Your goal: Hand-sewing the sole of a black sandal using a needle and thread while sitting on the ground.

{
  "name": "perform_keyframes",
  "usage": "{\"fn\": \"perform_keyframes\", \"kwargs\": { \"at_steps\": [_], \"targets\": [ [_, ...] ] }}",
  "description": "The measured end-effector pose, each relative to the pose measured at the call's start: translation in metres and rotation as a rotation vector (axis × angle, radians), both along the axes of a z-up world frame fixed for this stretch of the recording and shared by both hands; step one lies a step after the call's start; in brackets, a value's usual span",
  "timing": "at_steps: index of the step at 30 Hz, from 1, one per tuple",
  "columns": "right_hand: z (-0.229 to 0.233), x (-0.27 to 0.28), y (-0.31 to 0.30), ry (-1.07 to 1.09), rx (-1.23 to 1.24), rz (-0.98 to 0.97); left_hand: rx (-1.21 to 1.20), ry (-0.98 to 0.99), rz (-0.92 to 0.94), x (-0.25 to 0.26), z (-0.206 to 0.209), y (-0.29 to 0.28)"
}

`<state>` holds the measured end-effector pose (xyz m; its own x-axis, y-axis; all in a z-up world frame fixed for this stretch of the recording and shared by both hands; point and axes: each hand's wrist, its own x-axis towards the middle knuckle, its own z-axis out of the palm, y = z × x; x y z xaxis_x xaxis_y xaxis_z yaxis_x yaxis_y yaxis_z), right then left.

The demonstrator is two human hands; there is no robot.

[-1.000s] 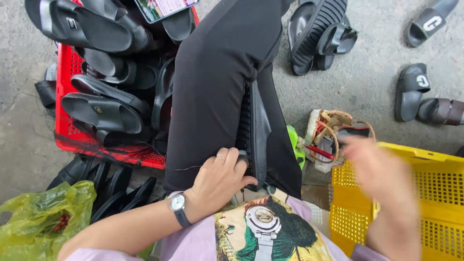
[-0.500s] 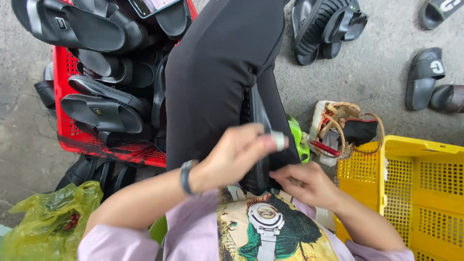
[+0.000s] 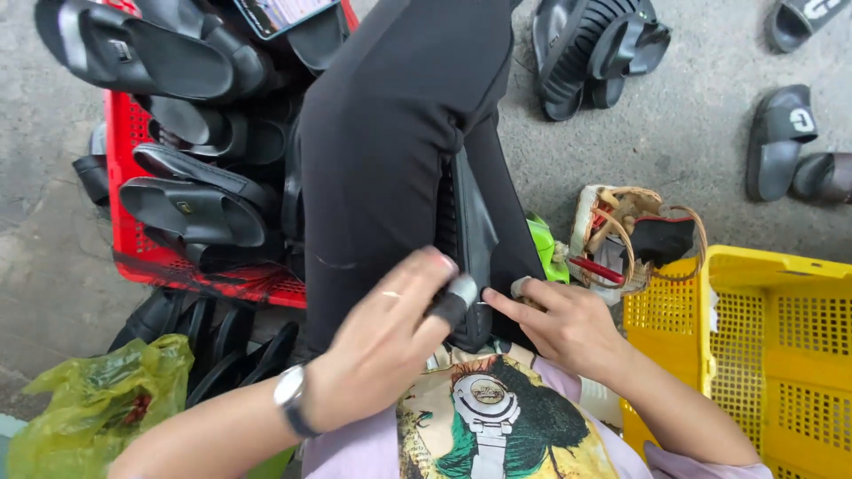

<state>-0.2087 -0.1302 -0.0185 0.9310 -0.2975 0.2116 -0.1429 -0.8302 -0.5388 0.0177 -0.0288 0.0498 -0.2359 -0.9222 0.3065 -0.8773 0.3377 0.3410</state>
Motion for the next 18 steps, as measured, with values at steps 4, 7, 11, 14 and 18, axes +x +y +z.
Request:
{"fn": "perform_keyframes", "kwargs": {
  "at_steps": [4,7,11,14,18],
  "targets": [
    [0.0,-0.002,0.002,0.059,-0.179,0.02,0.193,0.137,0.059,-0.018,-0.048,0.023],
    [-0.001,0.0,0.007,0.09,-0.284,0.024,0.211,0.115,0.112,-0.024,-0.065,0.027],
    [-0.022,0.006,0.019,0.056,-0.286,0.026,0.235,0.254,0.157,-0.024,-0.068,0.027],
    [-0.019,0.008,0.018,-0.026,-0.151,0.023,0.205,0.248,0.156,-0.022,-0.064,0.027],
    [-0.026,0.013,0.02,-0.049,-0.032,0.014,0.199,0.299,0.179,-0.022,-0.068,0.025]
  ]
}}
